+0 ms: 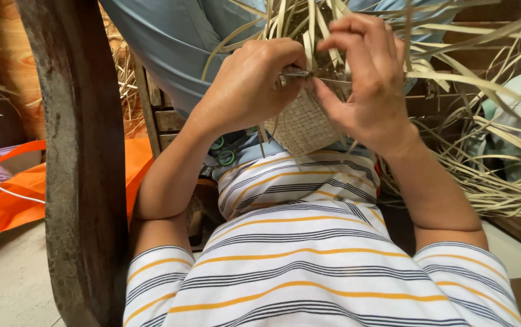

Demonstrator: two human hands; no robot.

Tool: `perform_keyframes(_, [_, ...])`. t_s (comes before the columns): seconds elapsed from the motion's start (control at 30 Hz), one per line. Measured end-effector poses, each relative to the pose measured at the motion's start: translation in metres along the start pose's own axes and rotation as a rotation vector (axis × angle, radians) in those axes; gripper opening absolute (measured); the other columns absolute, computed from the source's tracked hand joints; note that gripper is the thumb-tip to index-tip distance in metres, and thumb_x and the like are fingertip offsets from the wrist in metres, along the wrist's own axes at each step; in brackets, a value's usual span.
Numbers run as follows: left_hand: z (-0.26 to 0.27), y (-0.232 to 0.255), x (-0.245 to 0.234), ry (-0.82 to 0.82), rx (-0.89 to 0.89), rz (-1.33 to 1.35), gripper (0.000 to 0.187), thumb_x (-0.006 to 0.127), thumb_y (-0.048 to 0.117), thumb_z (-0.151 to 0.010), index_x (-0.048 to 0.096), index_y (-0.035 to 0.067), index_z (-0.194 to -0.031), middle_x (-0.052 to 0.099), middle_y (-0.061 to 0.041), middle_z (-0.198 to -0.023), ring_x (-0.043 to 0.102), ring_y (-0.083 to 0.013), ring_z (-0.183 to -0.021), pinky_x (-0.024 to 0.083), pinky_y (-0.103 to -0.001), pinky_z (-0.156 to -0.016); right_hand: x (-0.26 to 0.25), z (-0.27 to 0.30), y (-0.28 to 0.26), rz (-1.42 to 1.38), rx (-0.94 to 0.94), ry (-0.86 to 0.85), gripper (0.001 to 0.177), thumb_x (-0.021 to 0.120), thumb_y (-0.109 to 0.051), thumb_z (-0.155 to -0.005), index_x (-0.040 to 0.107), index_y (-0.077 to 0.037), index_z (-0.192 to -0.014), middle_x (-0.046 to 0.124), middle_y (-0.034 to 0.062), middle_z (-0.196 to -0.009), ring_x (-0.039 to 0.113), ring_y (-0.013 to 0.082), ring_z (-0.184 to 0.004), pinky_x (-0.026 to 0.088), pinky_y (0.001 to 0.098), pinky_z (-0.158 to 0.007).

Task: Weaving dried plant fibers to construct a basket

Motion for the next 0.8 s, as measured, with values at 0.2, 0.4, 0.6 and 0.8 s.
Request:
perform_keyframes(0.2, [0.009, 0.009, -0.011, 0.160, -0.165, -0.230, 0.047, 0.068, 0.032, -0.080, 0.035, 0.010, -0.103, 0.032, -0.013, -0.108, 0.058, -0.0315, -0.057, 0.048, -0.047, -0.038, -0.005, -0.009, 0.012, -0.257, 0.006, -0.115, 0.043, 0.075, 0.007, -0.076, 0.045, 0.007, -0.105, 0.059, 0.0171, -0.091, 0.062, 0.0250, -0.082, 0.052, 0.0307, -0.075])
perform_keyframes(0.4, [0.029, 0.030, -0.012, 0.360, -0.065, -0.284, 0.018, 0.030, 0.019, -0.090, 0.036, 0.004, -0.081, 0.037, -0.012, -0.076, 0.044, -0.0266, -0.052, 0.031, -0.037, -0.035, -0.013, -0.005, 0.013, -0.289, -0.007, -0.144, 0.014, 0.071, 0.006, -0.081, 0.057, 0.005, -0.084, 0.060, 0.0133, -0.083, 0.056, 0.0205, -0.071, 0.042, 0.0286, -0.065])
perform_keyframes(0.6, [0.038, 0.030, 0.004, 0.357, 0.049, -0.284, 0.031, 0.046, -0.018, -0.074, 0.043, -0.003, -0.101, 0.030, -0.012, -0.082, 0.037, -0.0229, -0.067, 0.037, -0.032, -0.055, -0.010, 0.002, 0.028, -0.338, 0.186, -0.199, 0.013, 0.066, 0.002, -0.087, 0.054, 0.002, -0.082, 0.054, 0.0064, -0.073, 0.045, 0.0135, -0.061, 0.035, 0.0233, -0.056])
perform_keyframes(0.8, [0.053, 0.009, 0.009, 0.441, 0.181, -0.114, 0.032, 0.054, -0.010, -0.086, 0.047, 0.006, -0.112, 0.038, -0.009, -0.078, 0.038, -0.0205, -0.066, 0.036, -0.029, -0.054, -0.002, 0.006, 0.029, -0.622, 0.290, -0.275, 0.014, 0.060, 0.007, -0.084, 0.047, 0.004, -0.082, 0.055, 0.0121, -0.081, 0.053, 0.0145, -0.073, 0.046, 0.0211, -0.069])
Point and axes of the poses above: each hand's wrist, its own z-axis away from the middle knuckle, its own x-axis out of the palm, y = z × x, the point moved 8 cm from there along -z, towards the middle knuckle
